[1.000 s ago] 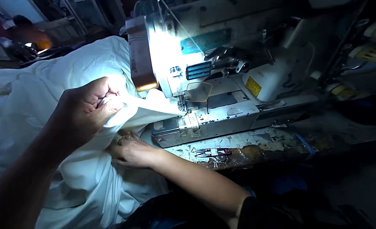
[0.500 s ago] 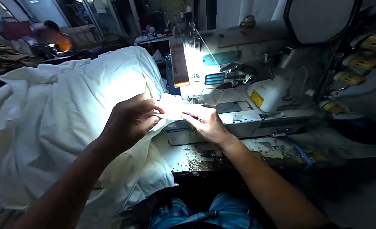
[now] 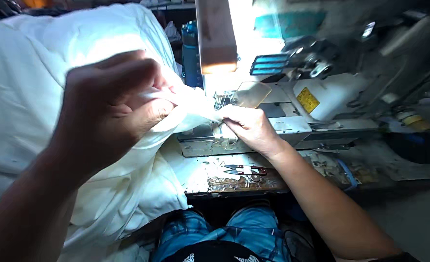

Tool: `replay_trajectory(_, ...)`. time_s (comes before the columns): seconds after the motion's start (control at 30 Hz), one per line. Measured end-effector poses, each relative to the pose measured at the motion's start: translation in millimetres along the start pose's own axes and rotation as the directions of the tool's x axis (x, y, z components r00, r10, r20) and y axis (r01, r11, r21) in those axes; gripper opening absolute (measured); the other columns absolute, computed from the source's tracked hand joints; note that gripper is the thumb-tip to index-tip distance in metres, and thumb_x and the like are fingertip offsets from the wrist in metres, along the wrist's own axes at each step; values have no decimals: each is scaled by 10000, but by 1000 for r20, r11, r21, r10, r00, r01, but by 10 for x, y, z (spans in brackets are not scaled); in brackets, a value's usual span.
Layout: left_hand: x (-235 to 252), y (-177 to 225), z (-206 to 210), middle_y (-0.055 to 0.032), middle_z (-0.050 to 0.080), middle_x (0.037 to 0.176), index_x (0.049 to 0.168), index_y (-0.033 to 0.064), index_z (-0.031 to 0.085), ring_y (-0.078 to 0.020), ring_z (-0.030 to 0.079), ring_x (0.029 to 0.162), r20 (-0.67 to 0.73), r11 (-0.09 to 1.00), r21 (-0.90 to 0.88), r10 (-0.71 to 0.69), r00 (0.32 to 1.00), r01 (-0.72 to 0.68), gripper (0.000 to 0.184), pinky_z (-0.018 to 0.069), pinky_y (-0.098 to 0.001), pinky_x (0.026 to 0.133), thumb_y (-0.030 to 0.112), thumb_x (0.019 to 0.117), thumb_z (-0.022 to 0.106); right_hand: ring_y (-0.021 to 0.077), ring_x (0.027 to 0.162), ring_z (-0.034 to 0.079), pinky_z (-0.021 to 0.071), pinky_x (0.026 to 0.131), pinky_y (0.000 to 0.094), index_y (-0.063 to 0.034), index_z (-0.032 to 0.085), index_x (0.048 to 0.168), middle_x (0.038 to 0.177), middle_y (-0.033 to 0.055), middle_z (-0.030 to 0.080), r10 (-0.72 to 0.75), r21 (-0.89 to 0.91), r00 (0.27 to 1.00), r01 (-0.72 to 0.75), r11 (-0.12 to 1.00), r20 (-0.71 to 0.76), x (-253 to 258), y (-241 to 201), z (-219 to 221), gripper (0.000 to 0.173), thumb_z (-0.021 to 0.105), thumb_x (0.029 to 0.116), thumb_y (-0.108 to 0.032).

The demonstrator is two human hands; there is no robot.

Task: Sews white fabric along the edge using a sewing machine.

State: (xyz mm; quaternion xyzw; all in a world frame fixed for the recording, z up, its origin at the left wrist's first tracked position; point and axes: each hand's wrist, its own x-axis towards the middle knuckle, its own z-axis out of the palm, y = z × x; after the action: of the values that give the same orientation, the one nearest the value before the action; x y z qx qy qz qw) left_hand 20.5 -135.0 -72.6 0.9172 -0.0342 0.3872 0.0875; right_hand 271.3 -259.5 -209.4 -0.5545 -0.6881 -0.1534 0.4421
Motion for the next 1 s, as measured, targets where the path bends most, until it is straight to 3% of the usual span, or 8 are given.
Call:
replay_trajectory(0.07,-15,-87,-21,155,624,966,996,183,646,107,556,895,3,999,-48,-15,1000,15,60,457,-99,765,237,975,627,189,997,738,587,894,327,-34,770,1114,1069,115,766,-34,-22,999,34,999,-16,-11,-3,15,217,637,949,18)
replay_trajectory(0.23,-19,-228,-26,148,653,968,1023,192,662,67,591,892,-18,987,-155,-45,999,42,71,492,-122,763,231,965,662,214,993,740,589,877,344,-26,766,1107,1066,130,766,-41,-75,998,38,996,-42,3,-13,53,189,648,959,-12)
replay_trajectory(0.37,21,-141,-47,164,653,951,1013,194,683,99,579,869,-50,998,-59,-28,998,25,69,477,-100,754,229,957,666,234,984,745,591,863,367,-27,771,1093,1064,136,768,-34,-120,997,25,992,-72,14,-47,87,174,653,967,-41)
replay_trajectory(0.5,86,-16,-62,198,621,904,952,206,664,144,551,844,-69,998,-2,-55,996,55,23,449,-64,740,213,932,672,262,888,746,588,755,400,-35,773,1036,994,138,767,-23,-204,991,-5,979,-132,39,-114,161,134,670,956,-64)
replay_trajectory(0.6,116,2,-75,180,596,917,939,186,650,149,539,864,-58,998,32,-55,997,56,35,437,-54,749,220,935,643,264,878,744,585,736,406,-45,776,1028,983,132,767,-14,-208,990,-15,978,-137,41,-116,167,130,670,959,-74)
replay_trajectory(0.77,135,15,-72,143,573,888,929,152,644,137,511,813,-28,996,71,-46,999,48,79,415,-55,723,220,956,618,263,909,737,582,764,399,-37,773,989,986,137,761,-16,-169,988,-10,986,-151,-2,-128,168,109,691,946,-96)
replay_trajectory(1.0,162,161,-44,66,579,847,894,100,664,94,471,772,47,985,175,-24,999,15,112,354,-94,693,173,944,595,223,1056,701,540,931,396,-54,775,961,1088,106,752,125,-7,991,-126,992,-48,-131,-189,40,105,690,929,-105)
